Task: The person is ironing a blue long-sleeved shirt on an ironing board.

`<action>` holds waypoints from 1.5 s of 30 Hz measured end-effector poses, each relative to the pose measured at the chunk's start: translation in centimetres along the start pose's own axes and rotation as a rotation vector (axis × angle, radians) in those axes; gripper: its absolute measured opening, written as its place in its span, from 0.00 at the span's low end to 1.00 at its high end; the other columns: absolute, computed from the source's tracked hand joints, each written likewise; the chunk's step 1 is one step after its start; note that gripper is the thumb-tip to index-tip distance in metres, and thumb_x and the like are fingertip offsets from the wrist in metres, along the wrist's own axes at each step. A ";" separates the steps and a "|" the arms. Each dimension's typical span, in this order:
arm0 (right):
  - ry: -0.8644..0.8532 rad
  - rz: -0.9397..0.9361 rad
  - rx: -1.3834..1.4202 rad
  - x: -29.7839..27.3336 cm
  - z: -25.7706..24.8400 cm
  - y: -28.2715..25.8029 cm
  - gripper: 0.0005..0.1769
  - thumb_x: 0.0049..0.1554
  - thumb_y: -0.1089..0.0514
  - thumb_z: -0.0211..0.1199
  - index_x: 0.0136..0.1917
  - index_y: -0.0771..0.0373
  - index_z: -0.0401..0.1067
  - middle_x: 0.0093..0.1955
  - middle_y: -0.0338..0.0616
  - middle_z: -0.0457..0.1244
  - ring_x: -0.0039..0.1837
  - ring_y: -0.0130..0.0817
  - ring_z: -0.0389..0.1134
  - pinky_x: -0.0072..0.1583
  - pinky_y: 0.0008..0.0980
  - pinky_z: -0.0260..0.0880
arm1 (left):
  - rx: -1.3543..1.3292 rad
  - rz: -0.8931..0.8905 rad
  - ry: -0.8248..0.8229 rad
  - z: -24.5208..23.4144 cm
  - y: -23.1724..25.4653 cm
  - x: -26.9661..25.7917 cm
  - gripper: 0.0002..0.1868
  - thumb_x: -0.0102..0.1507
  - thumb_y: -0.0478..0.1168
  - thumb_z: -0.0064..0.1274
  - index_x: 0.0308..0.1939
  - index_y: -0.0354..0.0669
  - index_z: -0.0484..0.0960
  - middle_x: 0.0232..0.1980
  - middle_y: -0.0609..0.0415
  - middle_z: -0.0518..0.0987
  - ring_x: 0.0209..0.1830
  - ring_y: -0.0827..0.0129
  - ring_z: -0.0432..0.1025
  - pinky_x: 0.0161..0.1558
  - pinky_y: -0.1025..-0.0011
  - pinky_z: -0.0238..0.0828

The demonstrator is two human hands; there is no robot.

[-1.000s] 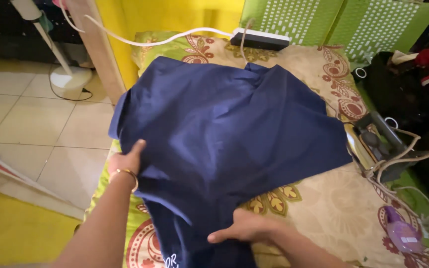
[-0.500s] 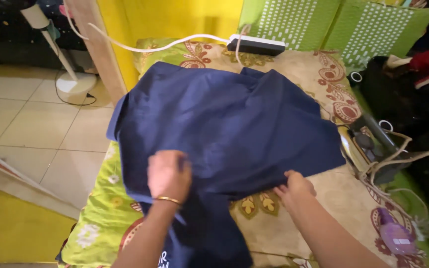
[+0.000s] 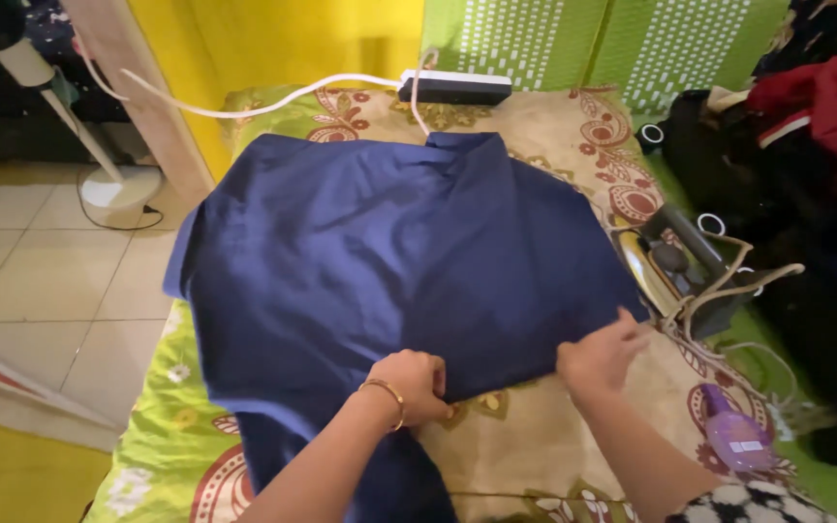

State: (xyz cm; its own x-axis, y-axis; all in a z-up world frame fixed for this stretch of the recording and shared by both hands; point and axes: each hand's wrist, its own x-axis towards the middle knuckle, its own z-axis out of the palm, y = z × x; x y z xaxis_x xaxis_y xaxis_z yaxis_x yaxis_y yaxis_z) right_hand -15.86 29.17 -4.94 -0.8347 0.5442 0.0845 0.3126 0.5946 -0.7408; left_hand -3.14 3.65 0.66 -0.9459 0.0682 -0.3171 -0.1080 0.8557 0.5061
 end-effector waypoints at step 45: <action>-0.789 -0.168 -0.190 35.4 -11.6 -10.1 0.27 0.38 0.70 0.66 0.53 0.64 0.82 0.33 0.48 0.67 0.29 0.35 0.62 0.32 0.36 0.62 | -0.205 0.500 0.400 14.0 17.7 19.9 0.11 0.60 0.45 0.56 0.44 0.49 0.82 0.50 0.51 0.81 0.55 0.41 0.70 0.52 0.49 0.71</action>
State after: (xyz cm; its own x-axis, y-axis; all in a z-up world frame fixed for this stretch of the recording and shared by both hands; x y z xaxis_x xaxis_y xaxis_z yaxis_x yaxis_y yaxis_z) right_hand -43.33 49.25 13.27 -0.9277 -0.0941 -0.3614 0.1680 0.7592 -0.6288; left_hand -19.54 27.34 -7.92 -0.9333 0.2023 0.2965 0.3542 0.6530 0.6694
